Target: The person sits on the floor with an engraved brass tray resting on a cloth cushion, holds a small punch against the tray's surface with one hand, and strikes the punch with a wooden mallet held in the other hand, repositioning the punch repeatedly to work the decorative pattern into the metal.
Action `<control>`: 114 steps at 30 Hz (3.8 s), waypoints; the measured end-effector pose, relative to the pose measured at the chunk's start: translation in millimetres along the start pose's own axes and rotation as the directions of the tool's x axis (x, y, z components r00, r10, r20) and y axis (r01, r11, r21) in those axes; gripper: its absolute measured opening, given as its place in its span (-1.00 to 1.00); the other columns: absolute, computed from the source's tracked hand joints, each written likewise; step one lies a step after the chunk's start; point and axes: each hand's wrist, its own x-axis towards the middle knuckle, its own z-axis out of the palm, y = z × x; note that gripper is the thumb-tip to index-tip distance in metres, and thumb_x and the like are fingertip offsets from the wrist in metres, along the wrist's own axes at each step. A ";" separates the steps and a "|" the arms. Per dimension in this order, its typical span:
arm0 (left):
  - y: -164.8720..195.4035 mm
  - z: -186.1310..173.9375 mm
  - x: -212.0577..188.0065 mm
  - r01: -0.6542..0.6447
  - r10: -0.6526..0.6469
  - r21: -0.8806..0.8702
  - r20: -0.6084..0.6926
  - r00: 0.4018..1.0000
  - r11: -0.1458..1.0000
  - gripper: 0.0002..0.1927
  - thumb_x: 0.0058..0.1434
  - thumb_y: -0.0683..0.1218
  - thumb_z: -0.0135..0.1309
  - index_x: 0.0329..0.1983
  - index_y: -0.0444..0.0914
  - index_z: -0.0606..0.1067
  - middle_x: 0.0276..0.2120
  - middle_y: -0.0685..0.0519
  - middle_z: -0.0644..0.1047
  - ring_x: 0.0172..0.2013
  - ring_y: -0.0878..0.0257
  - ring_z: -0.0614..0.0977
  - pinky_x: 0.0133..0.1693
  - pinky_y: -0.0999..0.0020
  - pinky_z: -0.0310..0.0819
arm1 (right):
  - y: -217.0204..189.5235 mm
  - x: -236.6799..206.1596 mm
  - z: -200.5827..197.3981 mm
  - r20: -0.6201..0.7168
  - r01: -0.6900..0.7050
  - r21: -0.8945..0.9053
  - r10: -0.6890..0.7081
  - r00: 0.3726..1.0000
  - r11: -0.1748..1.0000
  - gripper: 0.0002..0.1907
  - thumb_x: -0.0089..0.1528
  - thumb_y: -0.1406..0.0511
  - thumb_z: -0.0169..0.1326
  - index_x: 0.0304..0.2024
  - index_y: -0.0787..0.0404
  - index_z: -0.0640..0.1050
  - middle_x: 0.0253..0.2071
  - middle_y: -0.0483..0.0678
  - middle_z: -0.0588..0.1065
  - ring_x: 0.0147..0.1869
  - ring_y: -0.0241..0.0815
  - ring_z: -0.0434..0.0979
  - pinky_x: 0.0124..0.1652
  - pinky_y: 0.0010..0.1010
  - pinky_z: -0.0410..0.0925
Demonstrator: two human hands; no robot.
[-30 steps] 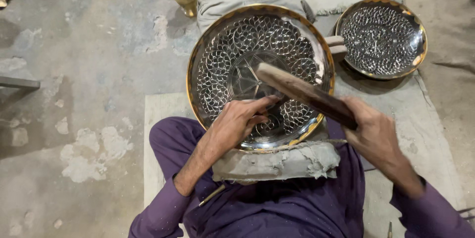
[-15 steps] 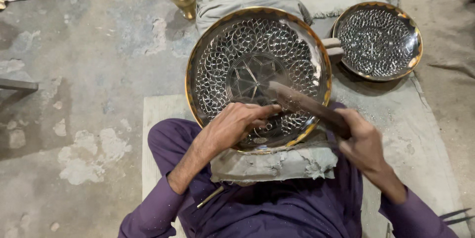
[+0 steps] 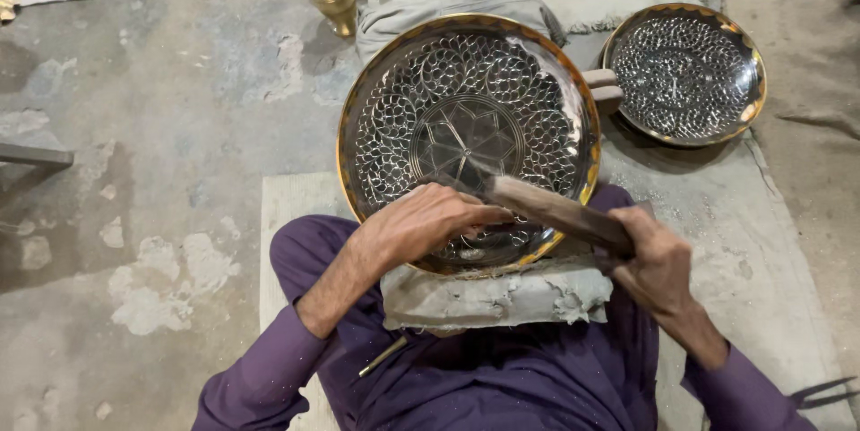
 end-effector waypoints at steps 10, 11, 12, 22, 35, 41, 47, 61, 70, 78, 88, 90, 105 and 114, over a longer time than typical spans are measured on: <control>-9.1 6.5 -5.1 -0.040 0.010 -0.188 -0.157 0.988 0.981 -0.40 0.17 -0.24 0.13 0.33 -0.16 0.41 -0.07 -0.01 0.67 -0.10 0.07 0.72 -0.08 0.18 0.59 | 15.2 -8.4 3.8 -0.112 -0.059 0.205 0.083 0.990 0.977 -0.64 0.13 0.45 0.23 -0.03 0.27 0.49 -0.26 0.00 0.54 -0.25 -0.18 0.57 -0.25 -0.31 0.46; -9.7 7.2 -6.7 -0.056 0.023 -0.186 -0.173 0.985 0.981 -0.39 0.16 -0.23 0.17 0.32 -0.16 0.42 -0.05 -0.03 0.66 -0.10 0.04 0.71 -0.09 0.16 0.59 | 15.8 -10.9 4.2 -0.094 -0.141 0.240 0.168 0.981 0.961 -0.66 0.17 0.44 0.26 -0.02 0.28 0.48 -0.31 -0.01 0.51 -0.31 -0.17 0.54 -0.28 -0.29 0.43; -10.2 7.7 -7.9 -0.069 0.034 -0.185 -0.188 0.982 0.980 -0.39 0.15 -0.22 0.22 0.30 -0.16 0.44 -0.04 -0.05 0.65 -0.10 0.02 0.70 -0.10 0.14 0.58 | 16.6 -12.6 5.4 -0.071 -0.223 0.273 0.251 0.965 0.936 -0.67 0.21 0.43 0.28 -0.02 0.29 0.48 -0.37 -0.03 0.48 -0.37 -0.16 0.51 -0.32 -0.26 0.41; -6.6 7.1 -5.1 -0.026 0.013 -0.189 -0.070 0.997 0.982 -0.54 0.29 -0.19 0.10 0.27 -0.12 0.47 0.05 -0.01 0.64 -0.18 0.14 0.75 -0.13 0.23 0.61 | 16.8 -6.4 6.1 -0.132 -0.010 0.322 0.055 0.990 0.947 -0.73 0.21 0.46 0.23 -0.06 0.22 0.51 -0.22 -0.02 0.56 -0.22 -0.21 0.60 -0.17 -0.40 0.51; 7.6 8.3 -16.5 0.059 -0.120 -0.214 -0.289 0.950 0.975 -0.49 0.21 -0.22 0.16 0.26 -0.24 0.42 -0.10 -0.11 0.65 -0.18 -0.02 0.69 -0.17 0.13 0.56 | -4.2 23.6 -31.9 0.082 -0.171 0.163 0.159 0.984 0.972 -0.49 0.08 0.51 0.17 0.11 0.24 0.51 -0.18 0.09 0.61 -0.16 -0.12 0.64 -0.19 -0.28 0.49; 14.7 14.5 -24.0 0.169 -0.278 -0.305 -0.358 0.892 0.937 -0.50 0.22 -0.21 0.17 0.24 -0.27 0.41 -0.28 -0.11 0.63 -0.29 -0.02 0.68 -0.24 0.11 0.53 | -22.1 47.1 -46.0 0.192 -0.180 0.107 0.157 0.969 0.978 -0.43 0.18 0.44 0.23 0.21 -0.02 0.45 -0.10 0.10 0.61 -0.09 0.04 0.66 -0.13 -0.17 0.51; 20.8 35.0 -25.9 0.194 -0.385 -0.381 -0.530 0.755 0.904 -0.51 0.23 -0.22 0.19 0.23 -0.28 0.39 -0.28 -0.10 0.63 -0.28 0.11 0.72 -0.26 0.21 0.62 | -47.7 92.6 -73.9 0.217 -0.114 0.334 0.041 0.975 0.936 -0.26 0.17 0.38 0.19 0.39 0.02 0.28 -0.08 0.02 0.59 -0.09 -0.06 0.66 -0.12 -0.29 0.54; 38.7 57.8 -28.8 0.283 -0.585 -0.519 -0.626 0.516 0.806 -0.55 0.25 -0.25 0.19 0.19 -0.31 0.39 -0.30 -0.08 0.66 -0.30 0.13 0.76 -0.32 0.25 0.65 | -116.6 172.1 -97.9 0.507 0.272 -0.229 -0.124 0.853 0.935 -0.33 0.30 0.28 0.05 0.44 -0.24 0.22 -0.09 -0.13 0.60 -0.27 -0.24 0.62 -0.31 -0.37 0.54; 42.3 61.9 -29.9 0.266 -0.601 -0.543 -0.662 0.447 0.796 -0.56 0.26 -0.23 0.21 0.17 -0.36 0.36 -0.28 -0.10 0.66 -0.29 0.12 0.77 -0.29 0.21 0.69 | -129.4 183.6 -90.9 0.385 0.293 -0.094 -0.236 0.892 0.952 -0.37 0.26 0.37 0.07 0.40 -0.05 0.38 -0.16 -0.10 0.60 -0.36 -0.23 0.62 -0.47 -0.41 0.46; 26.8 68.1 -31.2 0.368 -0.627 -0.517 -0.532 0.569 0.773 -0.62 0.31 -0.13 0.21 0.12 -0.30 0.39 -0.28 -0.04 0.68 -0.29 0.15 0.77 -0.29 0.23 0.73 | -123.4 168.5 -96.6 0.280 0.203 0.072 -0.215 0.935 0.976 -0.27 0.07 0.49 0.15 0.32 0.09 0.40 -0.08 0.07 0.62 -0.19 -0.04 0.69 -0.21 -0.20 0.55; 8.5 42.5 -18.9 0.155 -0.397 -0.442 -0.530 0.749 0.884 -0.46 0.16 -0.18 0.29 0.23 -0.26 0.44 -0.26 -0.06 0.66 -0.23 0.17 0.75 -0.19 0.26 0.69 | -83.3 118.8 -103.3 0.131 0.102 0.219 -0.133 0.983 0.970 -0.32 0.11 0.38 0.22 0.30 0.26 0.38 -0.05 0.14 0.47 -0.05 0.01 0.60 -0.09 -0.18 0.48; 10.3 37.2 -18.0 0.125 -0.369 -0.440 -0.530 0.763 0.889 -0.43 0.16 -0.20 0.29 0.25 -0.27 0.43 -0.25 -0.05 0.65 -0.22 0.20 0.74 -0.14 0.30 0.67 | -73.1 110.7 -99.4 0.187 0.029 0.091 -0.046 0.981 0.995 -0.34 0.05 0.45 0.19 0.25 0.25 0.44 -0.02 0.13 0.47 -0.05 0.02 0.59 -0.10 -0.16 0.49; 18.4 29.1 -16.1 0.130 -0.298 -0.336 -0.516 0.803 0.933 -0.46 0.20 -0.22 0.24 0.27 -0.23 0.44 -0.24 -0.04 0.62 -0.25 0.15 0.70 -0.21 0.23 0.61 | -60.5 104.9 -92.7 0.309 -0.031 -0.176 0.085 0.947 0.984 -0.46 0.19 0.32 0.31 0.21 0.00 0.48 -0.14 -0.01 0.66 -0.27 -0.03 0.67 -0.20 -0.19 0.50; 21.7 28.9 -14.5 0.194 -0.333 -0.315 -0.482 0.811 0.929 -0.49 0.21 -0.21 0.22 0.24 -0.22 0.44 -0.32 -0.04 0.60 -0.31 0.12 0.69 -0.29 0.20 0.58 | -50.4 102.1 -84.5 0.160 0.026 0.058 -0.035 0.986 0.998 -0.34 0.09 0.42 0.17 0.28 0.11 0.43 -0.07 0.10 0.61 -0.19 -0.05 0.66 -0.16 -0.22 0.54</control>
